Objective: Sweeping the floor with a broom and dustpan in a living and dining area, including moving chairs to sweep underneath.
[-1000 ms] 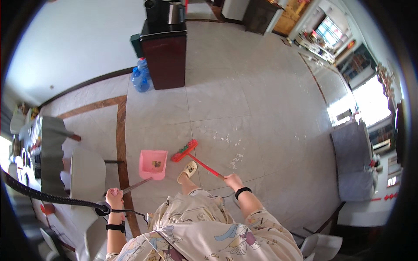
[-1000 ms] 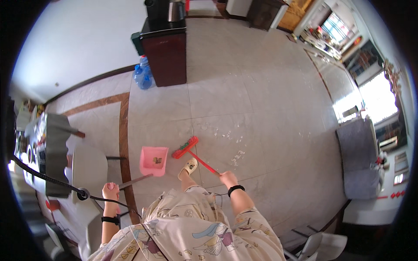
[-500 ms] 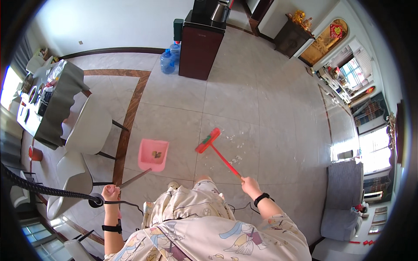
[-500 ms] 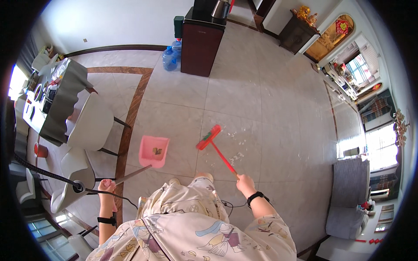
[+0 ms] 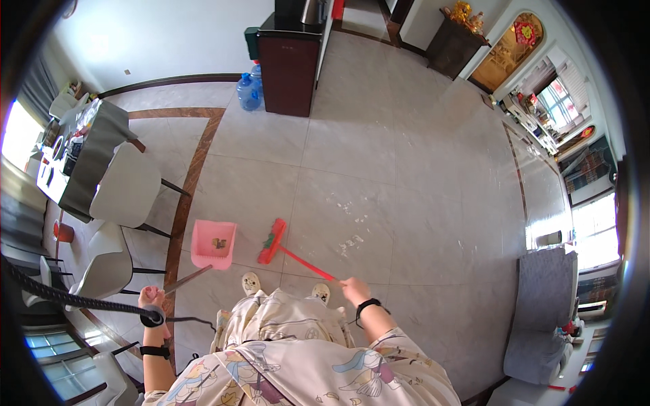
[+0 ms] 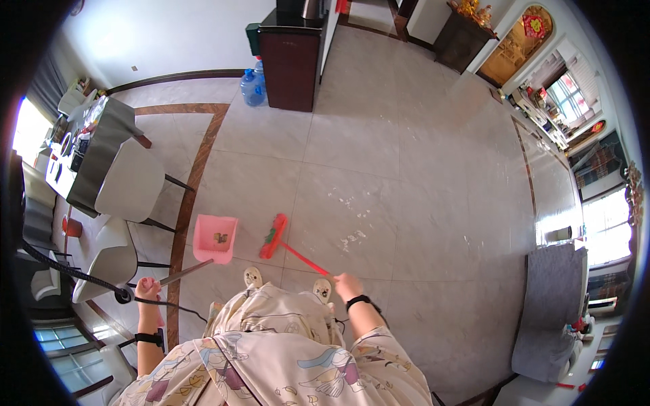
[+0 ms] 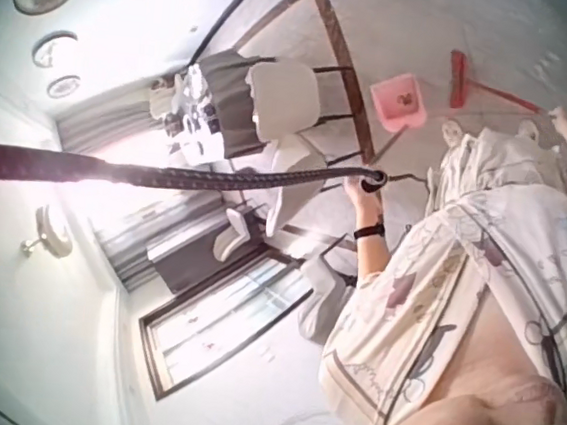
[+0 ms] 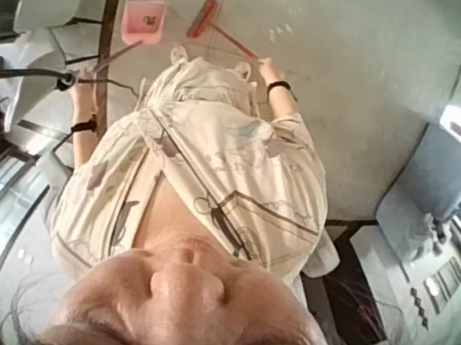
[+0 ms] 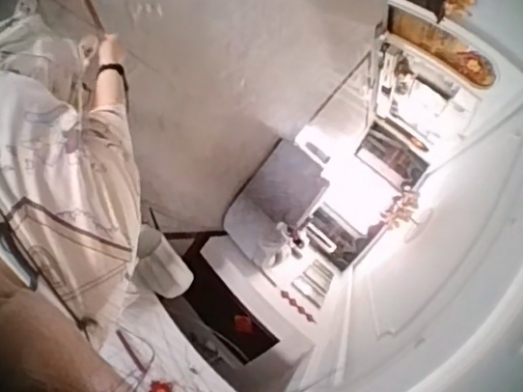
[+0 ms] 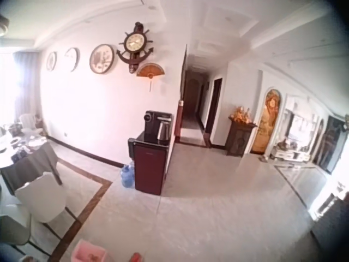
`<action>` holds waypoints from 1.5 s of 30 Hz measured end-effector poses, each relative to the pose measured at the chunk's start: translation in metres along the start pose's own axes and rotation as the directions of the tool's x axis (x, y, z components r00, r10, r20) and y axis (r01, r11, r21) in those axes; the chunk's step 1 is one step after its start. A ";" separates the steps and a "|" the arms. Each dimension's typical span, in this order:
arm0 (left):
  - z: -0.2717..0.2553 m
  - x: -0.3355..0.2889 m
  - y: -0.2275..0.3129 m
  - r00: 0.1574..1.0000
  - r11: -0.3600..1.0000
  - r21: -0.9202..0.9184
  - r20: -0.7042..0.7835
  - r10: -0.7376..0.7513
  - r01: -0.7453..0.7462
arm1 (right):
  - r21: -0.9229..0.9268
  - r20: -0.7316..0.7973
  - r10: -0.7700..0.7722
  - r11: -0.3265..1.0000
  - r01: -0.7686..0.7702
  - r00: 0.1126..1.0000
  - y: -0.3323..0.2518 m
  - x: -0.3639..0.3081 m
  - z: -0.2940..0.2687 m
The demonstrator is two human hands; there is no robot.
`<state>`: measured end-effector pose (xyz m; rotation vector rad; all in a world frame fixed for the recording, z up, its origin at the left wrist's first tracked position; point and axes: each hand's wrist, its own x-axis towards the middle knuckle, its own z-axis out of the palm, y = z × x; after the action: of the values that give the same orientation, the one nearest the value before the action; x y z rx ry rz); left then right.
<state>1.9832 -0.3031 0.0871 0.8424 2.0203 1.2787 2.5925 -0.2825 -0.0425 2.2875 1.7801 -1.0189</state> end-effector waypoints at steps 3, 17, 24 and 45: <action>0.032 -0.053 0.062 0.980 0.978 0.074 -0.052 -0.191 0.194 | 0.088 0.008 0.241 0.967 -0.241 0.971 0.116 -0.002 -0.045; 0.040 -0.189 0.082 0.946 0.953 -0.110 -0.136 -0.295 0.281 | -0.261 -0.131 0.109 0.955 -0.140 0.985 0.232 -0.059 -0.198; 0.029 -0.203 0.070 0.961 0.968 -0.149 -0.159 -0.226 0.203 | -0.101 0.061 -0.121 0.987 0.127 0.991 0.160 -0.067 -0.111; 0.030 -0.214 0.041 0.938 0.959 -0.076 -0.201 -0.284 0.274 | -0.239 -0.089 0.301 0.919 -0.314 0.949 0.313 -0.058 -0.175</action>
<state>2.1467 -0.4373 0.1456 0.3910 2.1708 1.2880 2.9423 -0.3577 0.0206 2.3460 1.4041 -0.6476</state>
